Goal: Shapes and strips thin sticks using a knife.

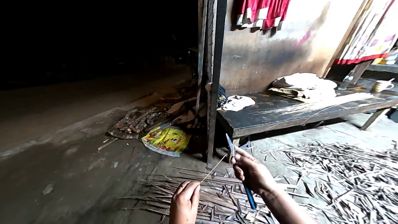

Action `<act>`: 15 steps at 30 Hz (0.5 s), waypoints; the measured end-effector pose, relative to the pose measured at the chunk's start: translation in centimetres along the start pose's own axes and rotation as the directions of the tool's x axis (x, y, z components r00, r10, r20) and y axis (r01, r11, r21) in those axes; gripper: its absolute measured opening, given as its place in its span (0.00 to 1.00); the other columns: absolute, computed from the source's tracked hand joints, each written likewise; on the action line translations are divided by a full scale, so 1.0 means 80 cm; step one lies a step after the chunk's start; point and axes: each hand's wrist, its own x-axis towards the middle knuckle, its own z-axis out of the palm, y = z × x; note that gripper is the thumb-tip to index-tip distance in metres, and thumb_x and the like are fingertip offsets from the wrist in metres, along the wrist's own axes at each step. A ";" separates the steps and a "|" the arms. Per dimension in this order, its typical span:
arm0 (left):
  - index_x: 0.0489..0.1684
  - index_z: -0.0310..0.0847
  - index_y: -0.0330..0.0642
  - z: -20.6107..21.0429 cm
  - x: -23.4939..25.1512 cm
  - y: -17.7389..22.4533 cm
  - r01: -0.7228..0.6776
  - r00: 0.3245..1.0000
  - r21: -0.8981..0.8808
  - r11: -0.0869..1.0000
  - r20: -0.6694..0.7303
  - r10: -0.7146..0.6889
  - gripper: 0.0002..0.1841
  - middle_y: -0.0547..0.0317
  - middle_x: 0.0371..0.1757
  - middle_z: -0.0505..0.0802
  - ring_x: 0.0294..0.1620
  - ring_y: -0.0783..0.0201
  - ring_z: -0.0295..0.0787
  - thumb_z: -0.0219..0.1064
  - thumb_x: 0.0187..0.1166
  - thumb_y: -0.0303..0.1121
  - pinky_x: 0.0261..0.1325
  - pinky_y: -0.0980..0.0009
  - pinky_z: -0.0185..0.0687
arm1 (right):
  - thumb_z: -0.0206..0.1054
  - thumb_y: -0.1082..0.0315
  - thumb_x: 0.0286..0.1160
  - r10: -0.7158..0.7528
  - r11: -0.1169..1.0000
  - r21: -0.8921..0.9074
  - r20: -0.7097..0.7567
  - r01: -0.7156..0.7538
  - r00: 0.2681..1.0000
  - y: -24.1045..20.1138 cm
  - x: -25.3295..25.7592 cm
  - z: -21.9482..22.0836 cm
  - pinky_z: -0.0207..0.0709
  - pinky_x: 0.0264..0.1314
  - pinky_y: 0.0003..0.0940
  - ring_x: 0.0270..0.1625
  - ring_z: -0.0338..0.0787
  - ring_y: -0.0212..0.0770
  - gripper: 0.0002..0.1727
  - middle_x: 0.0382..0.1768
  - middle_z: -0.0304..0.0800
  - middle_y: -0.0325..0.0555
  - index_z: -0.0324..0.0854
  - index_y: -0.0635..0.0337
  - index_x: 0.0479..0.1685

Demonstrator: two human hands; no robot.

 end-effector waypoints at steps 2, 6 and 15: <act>0.43 0.97 0.42 0.001 0.000 0.002 -0.001 1.000 -0.002 1.000 0.006 0.001 0.08 0.59 0.45 0.98 0.49 0.70 0.94 0.70 0.76 0.29 0.60 0.74 0.88 | 0.48 0.71 0.87 -0.024 1.000 0.015 -0.015 0.024 1.000 -0.005 -0.001 0.002 0.76 0.18 0.24 0.17 0.78 0.30 0.28 0.35 0.88 0.47 0.64 0.56 0.87; 0.43 0.97 0.42 0.004 0.001 0.002 -0.009 1.000 -0.005 1.000 -0.010 0.009 0.08 0.60 0.45 0.98 0.50 0.70 0.94 0.71 0.76 0.30 0.61 0.73 0.88 | 0.54 0.67 0.86 0.147 0.986 -0.116 0.229 -0.123 0.962 0.041 -0.028 0.025 0.79 0.23 0.27 0.20 0.81 0.32 0.25 0.37 0.90 0.48 0.70 0.57 0.82; 0.46 0.96 0.42 -0.004 0.001 0.001 -0.008 0.999 0.002 1.000 0.039 0.008 0.10 0.60 0.46 0.97 0.51 0.71 0.94 0.66 0.80 0.30 0.61 0.73 0.88 | 0.50 0.70 0.86 -0.071 0.997 0.014 0.004 0.071 0.997 -0.004 0.002 -0.002 0.77 0.19 0.25 0.17 0.79 0.31 0.28 0.36 0.88 0.48 0.64 0.57 0.87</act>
